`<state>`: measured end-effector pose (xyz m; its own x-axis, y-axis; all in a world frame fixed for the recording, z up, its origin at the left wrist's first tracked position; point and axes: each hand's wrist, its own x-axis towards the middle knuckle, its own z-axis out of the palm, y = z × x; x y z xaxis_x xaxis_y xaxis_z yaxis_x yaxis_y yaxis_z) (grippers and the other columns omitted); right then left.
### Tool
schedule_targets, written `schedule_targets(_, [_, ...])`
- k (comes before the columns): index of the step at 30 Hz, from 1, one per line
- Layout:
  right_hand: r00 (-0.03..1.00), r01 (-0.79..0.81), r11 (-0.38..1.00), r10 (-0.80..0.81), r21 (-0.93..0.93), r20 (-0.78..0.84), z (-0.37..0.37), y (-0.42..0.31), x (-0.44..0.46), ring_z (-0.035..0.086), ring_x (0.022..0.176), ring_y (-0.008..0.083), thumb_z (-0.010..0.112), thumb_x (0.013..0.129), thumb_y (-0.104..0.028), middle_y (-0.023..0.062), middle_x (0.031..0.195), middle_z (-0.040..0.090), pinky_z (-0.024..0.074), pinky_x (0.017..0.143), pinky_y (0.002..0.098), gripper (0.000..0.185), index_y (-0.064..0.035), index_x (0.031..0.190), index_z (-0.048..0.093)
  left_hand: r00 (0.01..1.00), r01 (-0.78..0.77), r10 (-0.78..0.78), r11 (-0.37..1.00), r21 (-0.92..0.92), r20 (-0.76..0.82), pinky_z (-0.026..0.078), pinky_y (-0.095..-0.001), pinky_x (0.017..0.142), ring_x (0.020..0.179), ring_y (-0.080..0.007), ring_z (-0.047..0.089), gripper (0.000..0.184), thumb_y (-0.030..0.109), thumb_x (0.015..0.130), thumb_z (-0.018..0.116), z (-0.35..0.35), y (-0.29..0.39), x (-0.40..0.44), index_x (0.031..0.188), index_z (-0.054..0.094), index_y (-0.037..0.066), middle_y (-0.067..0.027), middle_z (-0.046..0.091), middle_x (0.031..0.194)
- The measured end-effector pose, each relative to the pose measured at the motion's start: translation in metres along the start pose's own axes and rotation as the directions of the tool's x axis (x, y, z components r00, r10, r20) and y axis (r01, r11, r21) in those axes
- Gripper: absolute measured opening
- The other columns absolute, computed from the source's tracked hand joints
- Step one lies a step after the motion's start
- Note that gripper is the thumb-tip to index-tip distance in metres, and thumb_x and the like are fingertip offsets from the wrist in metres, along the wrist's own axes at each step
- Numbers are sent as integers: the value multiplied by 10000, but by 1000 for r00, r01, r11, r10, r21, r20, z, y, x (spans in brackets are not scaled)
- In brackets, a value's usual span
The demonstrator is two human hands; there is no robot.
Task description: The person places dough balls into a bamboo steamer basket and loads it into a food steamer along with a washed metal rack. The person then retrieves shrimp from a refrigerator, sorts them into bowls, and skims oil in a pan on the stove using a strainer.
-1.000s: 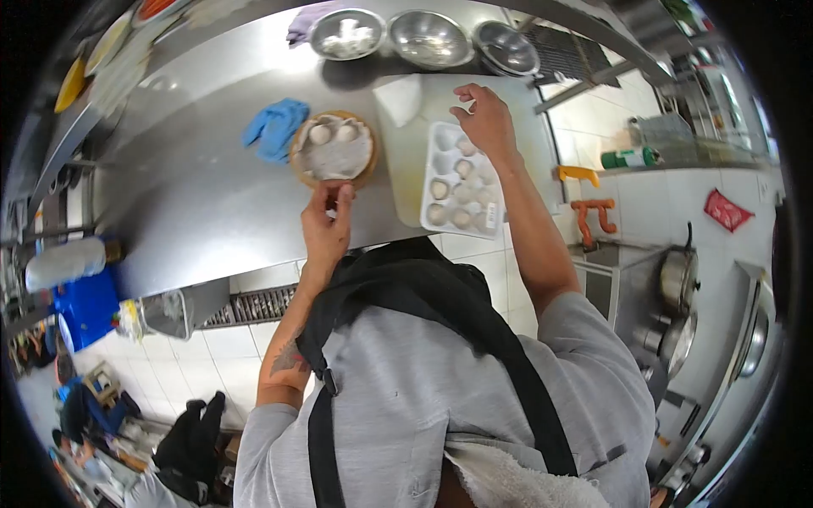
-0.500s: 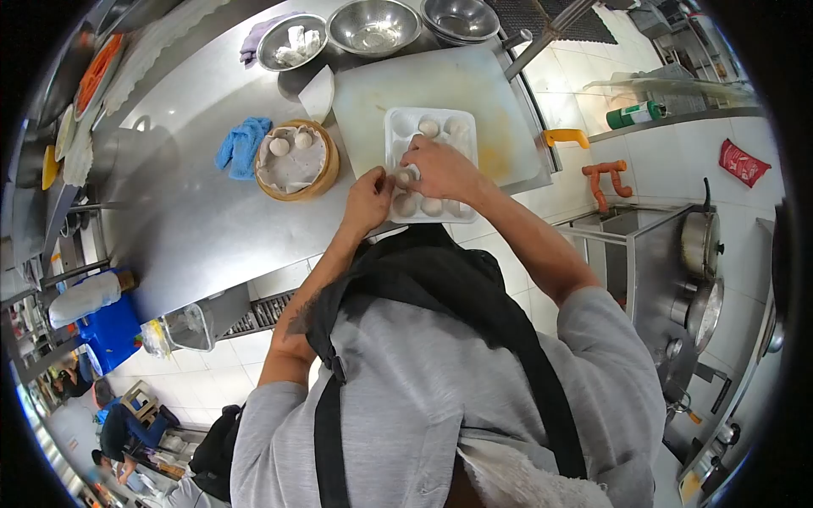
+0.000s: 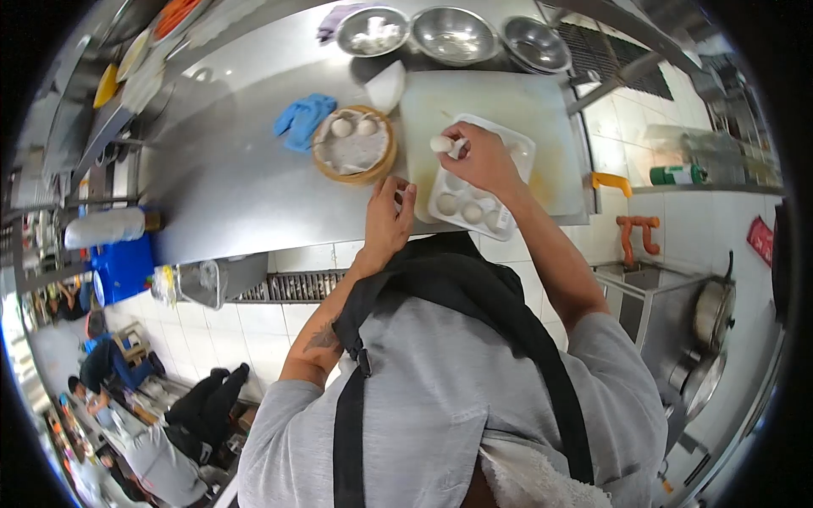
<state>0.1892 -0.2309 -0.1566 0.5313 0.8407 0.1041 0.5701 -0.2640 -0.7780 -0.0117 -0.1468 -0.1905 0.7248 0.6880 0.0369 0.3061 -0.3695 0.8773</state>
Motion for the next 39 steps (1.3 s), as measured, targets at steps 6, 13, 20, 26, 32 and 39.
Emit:
schedule_targets(6, [947, 258, 938, -197, -234, 254, 108, -68, 79, 700, 807, 327, 668, 776, -219, 141, 896, 714, 551, 749, 453, 267, -110, 1020, 680, 976, 109, -117, 993, -55, -184, 468, -356, 609, 684, -235, 580, 209, 197, 979, 574, -62, -43, -29, 968, 594, -10, -148, 595, 880])
schedule_targets(13, [889, 341, 835, -137, -432, 437, 185, -59, 114, 678, 895, 387, 653, 771, -165, 185, 939, 709, 551, 788, 471, 247, -115, 1007, 709, 940, 194, -204, 979, -63, -272, 444, -313, 584, 612, -175, 532, 197, 203, 973, 591, -103, -63, -49, 939, 589, 9, -100, 591, 747])
schedule_targets(20, [986, -164, 916, 167, -366, -24, -13, -20, 71, 679, 891, 354, 708, 814, -207, 155, 926, 715, 534, 808, 444, 261, -100, 1051, 689, 998, 20, -7, 977, -213, 61, 458, -282, 630, 670, -132, 584, 248, 231, 970, 606, -77, -35, -18, 933, 615, -13, -68, 646, 749])
schedule_targets(26, [984, -178, 813, 146, -554, -103, -42, 60, 24, 678, 886, 341, 674, 785, -152, 148, 938, 708, 534, 826, 444, 184, -101, 957, 714, 962, -256, 246, 964, 77, 118, 521, -457, 811, 942, -377, 643, 419, 317, 871, 677, 52, -10, 94, 1112, 605, -17, -231, 656, 997])
schedule_targets(32, [935, -354, 760, 286, -544, -210, -28, 66, -11, 663, 898, 373, 714, 748, -184, 227, 947, 650, 547, 811, 436, 237, -61, 949, 701, 911, 4, -45, 995, 102, 409, 533, -385, 708, 841, -273, 640, 337, 261, 910, 646, 101, -13, 163, 1085, 562, -14, -166, 647, 1007])
schedule_targets(39, [983, -164, 927, 126, -337, -132, -53, 72, -23, 646, 912, 376, 729, 743, -129, 182, 1016, 606, 545, 797, 438, 282, -41, 1005, 672, 834, 519, -235, 638, -569, 499, 496, -286, 612, 733, -128, 548, 303, 305, 959, 612, 115, -4, 144, 1060, 473, 55, -48, 566, 865])
